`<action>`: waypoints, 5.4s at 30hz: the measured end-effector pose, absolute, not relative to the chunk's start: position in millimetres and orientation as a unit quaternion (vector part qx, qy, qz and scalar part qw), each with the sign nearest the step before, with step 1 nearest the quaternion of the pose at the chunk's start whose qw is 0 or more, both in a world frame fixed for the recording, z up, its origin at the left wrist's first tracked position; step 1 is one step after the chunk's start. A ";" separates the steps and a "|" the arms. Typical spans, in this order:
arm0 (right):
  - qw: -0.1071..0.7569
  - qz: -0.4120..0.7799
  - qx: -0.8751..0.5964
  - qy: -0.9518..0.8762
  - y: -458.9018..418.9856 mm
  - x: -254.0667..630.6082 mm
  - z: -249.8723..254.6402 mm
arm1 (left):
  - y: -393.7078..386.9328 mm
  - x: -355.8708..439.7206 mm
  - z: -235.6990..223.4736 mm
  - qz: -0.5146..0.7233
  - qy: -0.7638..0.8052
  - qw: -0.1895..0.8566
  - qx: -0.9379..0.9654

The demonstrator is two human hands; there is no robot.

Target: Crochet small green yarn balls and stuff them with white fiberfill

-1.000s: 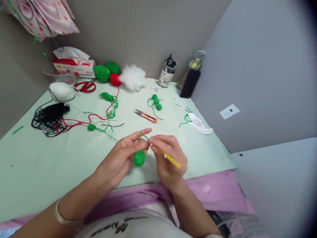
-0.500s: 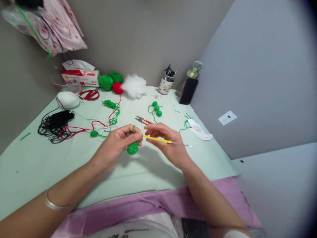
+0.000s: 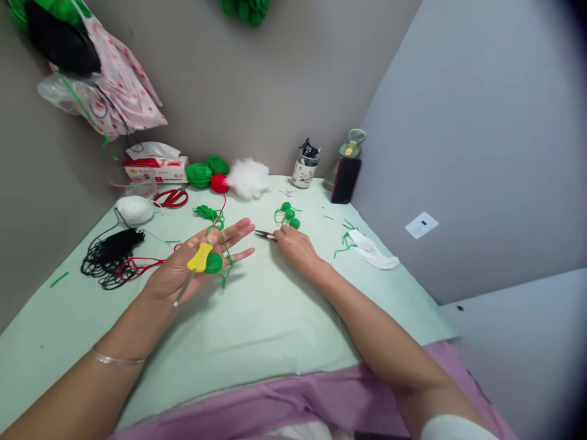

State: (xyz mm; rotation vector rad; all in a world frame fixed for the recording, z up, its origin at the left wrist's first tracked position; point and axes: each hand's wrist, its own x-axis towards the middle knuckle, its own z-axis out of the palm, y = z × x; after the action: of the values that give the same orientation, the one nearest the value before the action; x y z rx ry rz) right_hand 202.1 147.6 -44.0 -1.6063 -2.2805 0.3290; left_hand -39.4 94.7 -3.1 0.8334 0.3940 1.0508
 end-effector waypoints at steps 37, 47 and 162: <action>0.323 0.198 -0.394 -0.837 112.4 196.1 -24.6 | 100.8 -22.6 -26.8 0.494 0.321 0.739 0.326; 0.408 -0.007 -0.338 -0.848 113.9 191.3 -27.6 | 85.5 -3.4 -38.3 0.422 0.351 0.753 0.364; 0.510 0.704 -0.289 -0.400 130.8 213.5 -18.1 | 94.4 -15.1 -46.1 0.410 0.313 0.780 0.355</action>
State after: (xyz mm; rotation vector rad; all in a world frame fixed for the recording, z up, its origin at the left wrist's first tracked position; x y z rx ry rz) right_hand 213.5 130.8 -18.1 -0.6948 -0.9641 1.6955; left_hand -15.1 94.4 -46.1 0.7666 0.6755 0.8871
